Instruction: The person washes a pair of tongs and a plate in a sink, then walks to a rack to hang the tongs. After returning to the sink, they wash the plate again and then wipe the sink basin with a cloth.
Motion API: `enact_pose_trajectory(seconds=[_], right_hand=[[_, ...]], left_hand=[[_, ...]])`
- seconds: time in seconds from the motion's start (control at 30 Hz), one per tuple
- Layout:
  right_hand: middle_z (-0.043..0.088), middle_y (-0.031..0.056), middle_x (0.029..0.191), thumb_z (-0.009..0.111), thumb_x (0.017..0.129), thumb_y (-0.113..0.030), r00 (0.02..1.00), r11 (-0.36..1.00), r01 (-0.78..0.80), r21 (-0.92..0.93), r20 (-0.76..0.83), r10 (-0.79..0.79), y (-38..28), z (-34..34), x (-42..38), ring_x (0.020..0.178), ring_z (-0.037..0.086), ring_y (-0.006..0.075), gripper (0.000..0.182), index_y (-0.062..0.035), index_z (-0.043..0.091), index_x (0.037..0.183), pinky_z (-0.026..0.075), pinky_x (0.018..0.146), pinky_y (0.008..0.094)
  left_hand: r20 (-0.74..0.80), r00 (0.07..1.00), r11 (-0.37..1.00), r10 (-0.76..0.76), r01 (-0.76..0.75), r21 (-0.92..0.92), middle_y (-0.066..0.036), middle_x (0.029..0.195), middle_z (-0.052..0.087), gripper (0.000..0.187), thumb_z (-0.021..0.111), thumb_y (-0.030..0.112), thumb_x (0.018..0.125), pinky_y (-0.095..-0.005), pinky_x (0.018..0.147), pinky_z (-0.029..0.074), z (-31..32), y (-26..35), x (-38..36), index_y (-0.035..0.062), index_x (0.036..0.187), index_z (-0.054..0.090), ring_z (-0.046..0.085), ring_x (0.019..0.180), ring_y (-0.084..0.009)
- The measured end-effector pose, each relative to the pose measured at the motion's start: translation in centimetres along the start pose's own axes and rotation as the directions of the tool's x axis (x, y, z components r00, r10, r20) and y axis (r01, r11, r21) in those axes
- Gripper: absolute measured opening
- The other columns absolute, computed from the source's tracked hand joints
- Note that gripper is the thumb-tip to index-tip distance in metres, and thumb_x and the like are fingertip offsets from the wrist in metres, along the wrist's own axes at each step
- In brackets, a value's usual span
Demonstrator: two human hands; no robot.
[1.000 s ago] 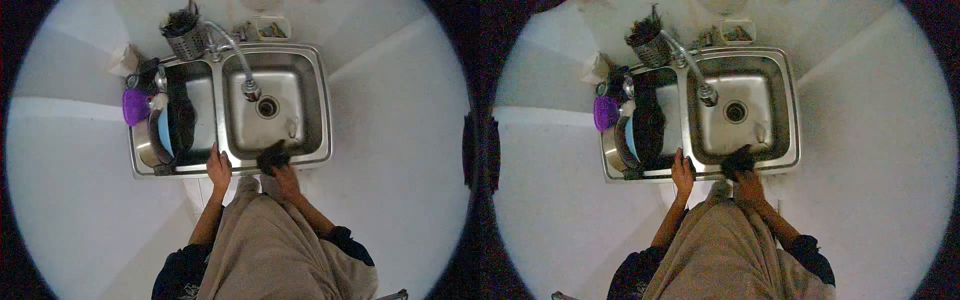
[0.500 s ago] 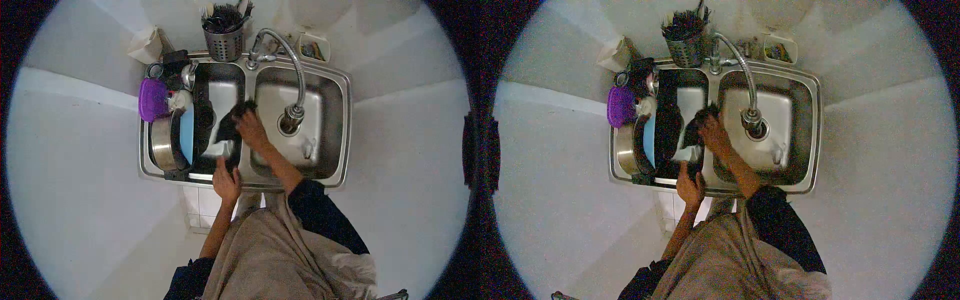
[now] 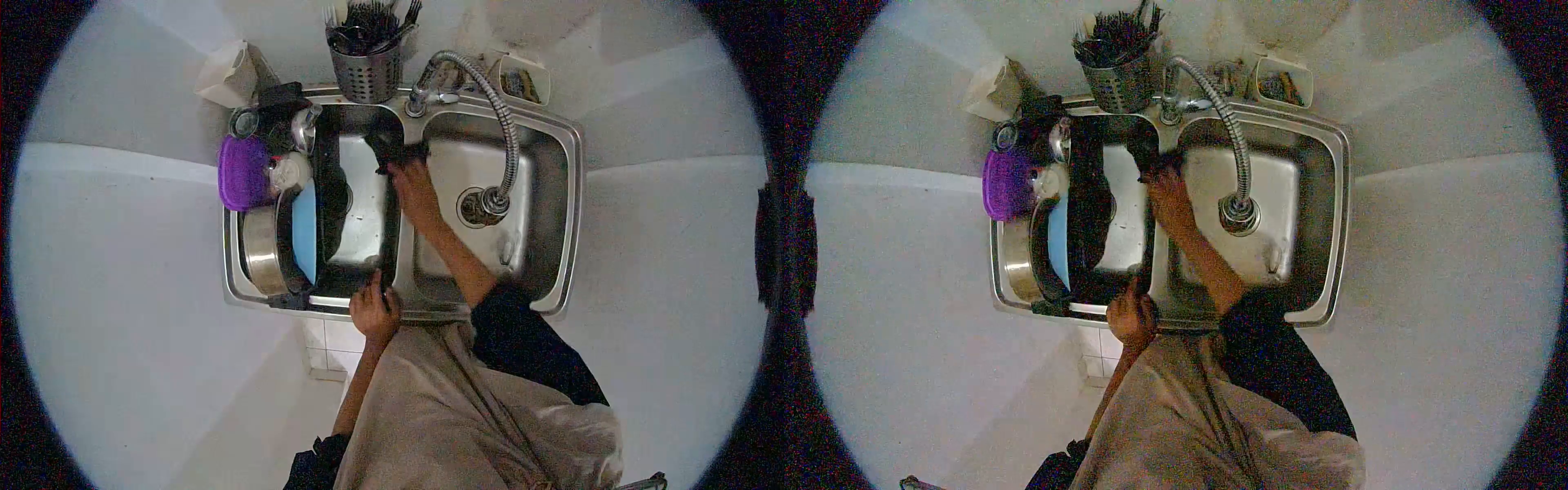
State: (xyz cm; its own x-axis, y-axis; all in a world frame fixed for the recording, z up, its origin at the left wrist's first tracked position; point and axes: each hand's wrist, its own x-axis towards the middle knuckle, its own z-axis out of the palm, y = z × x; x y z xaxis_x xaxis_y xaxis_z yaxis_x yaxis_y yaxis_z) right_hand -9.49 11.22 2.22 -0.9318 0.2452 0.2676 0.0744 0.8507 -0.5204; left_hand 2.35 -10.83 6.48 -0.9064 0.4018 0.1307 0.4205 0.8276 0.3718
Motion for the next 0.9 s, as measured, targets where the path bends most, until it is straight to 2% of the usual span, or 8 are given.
enact_pose_trajectory(seconds=[0.13, 0.2, 0.3, 0.4, 0.5, 0.6, 0.73, 0.9], right_hand=[[0.054, 0.0177, 0.095, 0.055, 0.082, -0.006, 0.999, 0.978, 0.013, 0.208, -0.046, -0.003, -5.5, -1.7, -9.7, 0.091, 0.050, 0.0365, 0.024, -0.0051, 0.059, 0.105, 0.043, 0.081, 0.0457], [0.057, 0.0158, 0.088, 0.058, 0.081, -0.010, 0.982, 0.972, 0.122, 0.201, -0.168, -0.089, -7.3, -3.8, -12.0, 0.086, 0.054, 0.0339, 0.017, -0.0059, 0.063, 0.098, 0.047, 0.070, 0.0403], [0.061, 0.0122, 0.086, 0.062, 0.082, -0.016, 0.966, 0.870, -0.216, 0.444, -0.032, 0.257, -5.3, -3.6, -16.0, 0.086, 0.057, 0.0281, 0.015, -0.0062, 0.065, 0.093, 0.048, 0.071, 0.0357], [0.062, 0.0102, 0.089, 0.062, 0.085, -0.018, 0.707, 0.469, -0.534, 0.704, 0.068, 0.704, -2.0, -5.0, -13.5, 0.089, 0.057, 0.0208, 0.016, -0.0041, 0.063, 0.093, 0.047, 0.080, 0.0322], [0.061, 0.0122, 0.098, 0.056, 0.088, -0.022, 0.732, 0.460, -0.358, 0.812, -0.062, 0.678, 2.7, -4.5, -8.5, 0.094, 0.057, 0.0215, 0.025, -0.0007, 0.059, 0.101, 0.044, 0.086, 0.0337], [0.060, 0.0143, 0.106, 0.051, 0.092, -0.026, 0.789, 0.553, -0.246, 0.796, -0.166, 0.591, 7.2, -1.9, -2.9, 0.099, 0.056, 0.0223, 0.034, 0.0027, 0.056, 0.110, 0.041, 0.091, 0.0353], [0.061, 0.0135, 0.105, 0.051, 0.091, -0.025, 0.701, 0.701, -0.573, 0.425, -0.190, 0.688, 12.4, 3.5, 1.6, 0.100, 0.056, 0.0239, 0.034, 0.0038, 0.056, 0.108, 0.041, 0.091, 0.0370], [0.061, 0.0134, 0.104, 0.052, 0.090, -0.027, 0.752, 0.734, -0.625, 0.266, -0.048, 0.657, 11.2, 8.9, -5.1, 0.099, 0.056, 0.0244, 0.034, 0.0027, 0.057, 0.107, 0.041, 0.091, 0.0369]], left_hand=[[0.024, 1.000, 0.998, 0.002, -0.004, 0.056, -0.014, 0.093, 0.060, 0.032, 0.050, 0.026, 0.084, -0.0438, 0.079, 0.039, -0.3, 0.4, -0.1, 0.0083, 0.108, 0.058, 0.054, 0.087, -0.0312], [-0.015, 0.999, 0.998, 0.043, -0.043, 0.035, -0.016, 0.090, 0.059, 0.028, 0.052, 0.028, 0.082, -0.0466, 0.074, 0.039, -0.3, 0.5, 0.1, 0.0047, 0.097, 0.060, 0.053, 0.084, -0.0337], [0.054, 0.998, 0.998, 0.020, -0.023, 0.058, -0.011, 0.094, 0.061, 0.027, 0.050, 0.025, 0.083, -0.0425, 0.081, 0.039, 0.5, -0.1, -0.3, 0.0111, 0.103, 0.062, 0.054, 0.087, -0.0294], [0.086, 0.996, 0.998, 0.001, -0.006, 0.057, -0.010, 0.090, 0.061, 0.024, 0.051, 0.024, 0.082, -0.0429, 0.079, 0.040, 0.3, 0.2, -0.6, 0.0103, 0.097, 0.064, 0.054, 0.086, -0.0293], [0.017, 0.998, 0.993, 0.067, -0.068, 0.099, -0.010, 0.080, 0.058, 0.020, 0.051, 0.021, 0.082, -0.0429, 0.074, 0.041, 0.3, 0.4, -0.2, 0.0081, 0.090, 0.064, 0.054, 0.080, -0.0293], [0.000, 0.997, 0.992, 0.078, -0.078, 0.101, -0.010, 0.078, 0.056, 0.018, 0.052, 0.021, 0.083, -0.0433, 0.073, 0.040, 0.6, 0.5, -0.1, 0.0062, 0.084, 0.062, 0.052, 0.079, -0.0299], [0.055, 0.997, 0.996, 0.045, -0.049, 0.075, -0.011, 0.082, 0.056, 0.018, 0.053, 0.022, 0.083, -0.0433, 0.074, 0.038, 0.4, 0.5, 0.0, 0.0066, 0.084, 0.061, 0.052, 0.080, -0.0296], [0.129, 0.992, 0.994, -0.013, -0.002, 0.114, -0.010, 0.082, 0.056, 0.019, 0.051, 0.023, 0.084, -0.0426, 0.073, 0.036, 0.3, 0.6, -0.3, 0.0087, 0.088, 0.063, 0.051, 0.080, -0.0296]])
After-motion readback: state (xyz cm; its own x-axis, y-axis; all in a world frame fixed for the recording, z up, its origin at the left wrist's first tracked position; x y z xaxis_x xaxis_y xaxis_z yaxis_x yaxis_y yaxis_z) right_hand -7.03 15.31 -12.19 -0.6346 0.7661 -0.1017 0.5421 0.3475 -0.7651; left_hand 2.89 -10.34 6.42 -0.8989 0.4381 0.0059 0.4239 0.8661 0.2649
